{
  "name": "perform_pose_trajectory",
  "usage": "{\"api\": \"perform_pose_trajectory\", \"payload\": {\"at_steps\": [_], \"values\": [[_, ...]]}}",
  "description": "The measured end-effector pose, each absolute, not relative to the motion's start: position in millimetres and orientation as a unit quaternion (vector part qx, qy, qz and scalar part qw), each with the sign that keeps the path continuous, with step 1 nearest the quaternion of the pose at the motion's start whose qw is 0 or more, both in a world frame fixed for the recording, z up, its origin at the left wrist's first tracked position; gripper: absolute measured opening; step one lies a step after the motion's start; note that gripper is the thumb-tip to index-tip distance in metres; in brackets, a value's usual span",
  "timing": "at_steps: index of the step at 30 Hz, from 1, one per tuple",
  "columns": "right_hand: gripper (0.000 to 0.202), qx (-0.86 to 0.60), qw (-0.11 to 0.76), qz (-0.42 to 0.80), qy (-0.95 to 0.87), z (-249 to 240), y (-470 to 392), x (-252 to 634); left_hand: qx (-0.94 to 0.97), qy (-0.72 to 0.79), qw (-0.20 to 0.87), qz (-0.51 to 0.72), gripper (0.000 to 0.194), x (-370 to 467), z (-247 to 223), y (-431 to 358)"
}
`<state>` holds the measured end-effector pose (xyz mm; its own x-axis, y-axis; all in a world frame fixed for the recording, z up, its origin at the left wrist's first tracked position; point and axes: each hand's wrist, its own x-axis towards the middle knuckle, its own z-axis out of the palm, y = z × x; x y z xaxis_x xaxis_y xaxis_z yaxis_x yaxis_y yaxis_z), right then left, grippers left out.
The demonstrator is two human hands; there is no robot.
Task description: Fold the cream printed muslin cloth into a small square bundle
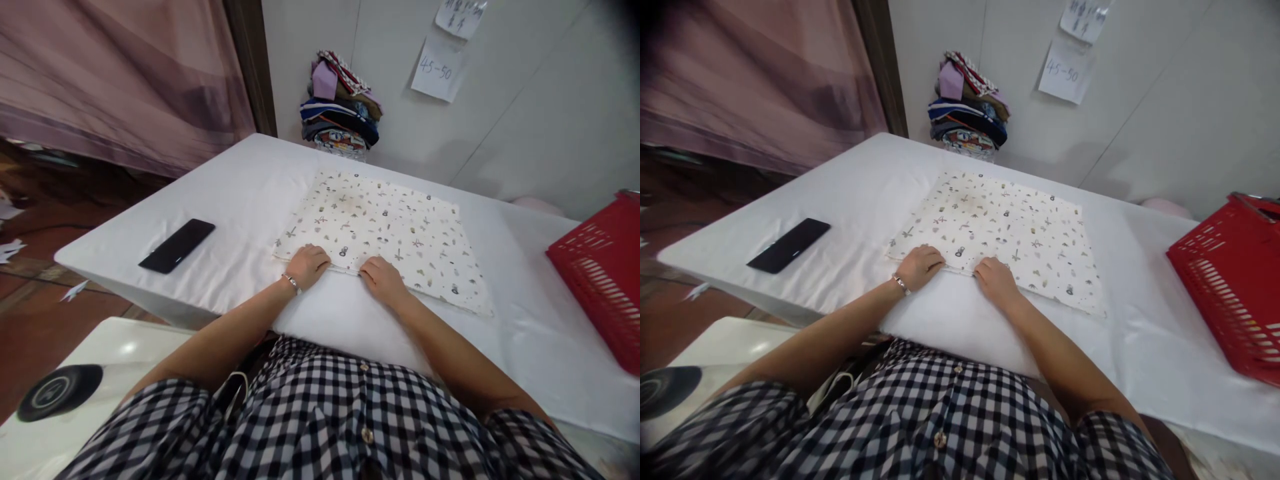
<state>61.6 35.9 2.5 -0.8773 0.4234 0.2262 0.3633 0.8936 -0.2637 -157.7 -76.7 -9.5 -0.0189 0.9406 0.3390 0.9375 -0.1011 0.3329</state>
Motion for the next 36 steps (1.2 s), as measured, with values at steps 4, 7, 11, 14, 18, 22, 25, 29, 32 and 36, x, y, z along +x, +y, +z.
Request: {"api": "perform_pose_trajectory", "payload": {"at_steps": [4,7,11,14,18,22,25,29,32,36], "values": [[0.023,-0.189,0.140,0.091,-0.968,0.9,37.1,63.1,0.711,0.659,-0.004,0.245,0.025,-155.7,-8.9,-77.9],[0.025,-0.198,0.148,0.096,-0.964,-0.3,37.8,63.1,0.717,0.656,0.002,0.237,0.022,-155.7,-9.1,-77.8],[0.027,-0.216,0.160,0.114,-0.956,-0.5,37.2,62.6,0.715,0.659,0.007,0.234,0.022,-157.5,-9.7,-77.5],[0.029,-0.229,0.173,0.127,-0.950,-0.8,36.3,62.7,0.714,0.658,0.009,0.237,0.023,-158.9,-9.9,-76.6],[0.030,-0.220,0.175,0.125,-0.952,-1.2,35.8,63.0,0.710,0.664,0.003,0.234,0.024,-158.7,-8.8,-75.6],[0.032,-0.203,0.158,0.100,-0.961,-1.3,35.8,63.3,0.716,0.660,-0.006,0.227,0.029,-155.7,-4.1,-78.5],[0.033,-0.190,0.147,0.082,-0.967,-2.2,36.1,64.2,0.734,0.650,-0.017,0.196,0.029,-153.2,-0.7,-82.0],[0.030,-0.174,0.152,0.065,-0.971,-4.3,37.0,66.1,0.743,0.646,-0.033,0.170,0.025,-153.9,-1.6,-84.8],[0.027,-0.166,0.155,0.049,-0.973,-4.9,37.6,66.4,0.747,0.641,-0.038,0.170,0.022,-158.2,-4.1,-86.2],[0.028,-0.168,0.146,0.028,-0.974,-4.1,37.8,64.5,0.742,0.649,-0.046,0.164,0.022,-164.6,-5.1,-86.9]]}}
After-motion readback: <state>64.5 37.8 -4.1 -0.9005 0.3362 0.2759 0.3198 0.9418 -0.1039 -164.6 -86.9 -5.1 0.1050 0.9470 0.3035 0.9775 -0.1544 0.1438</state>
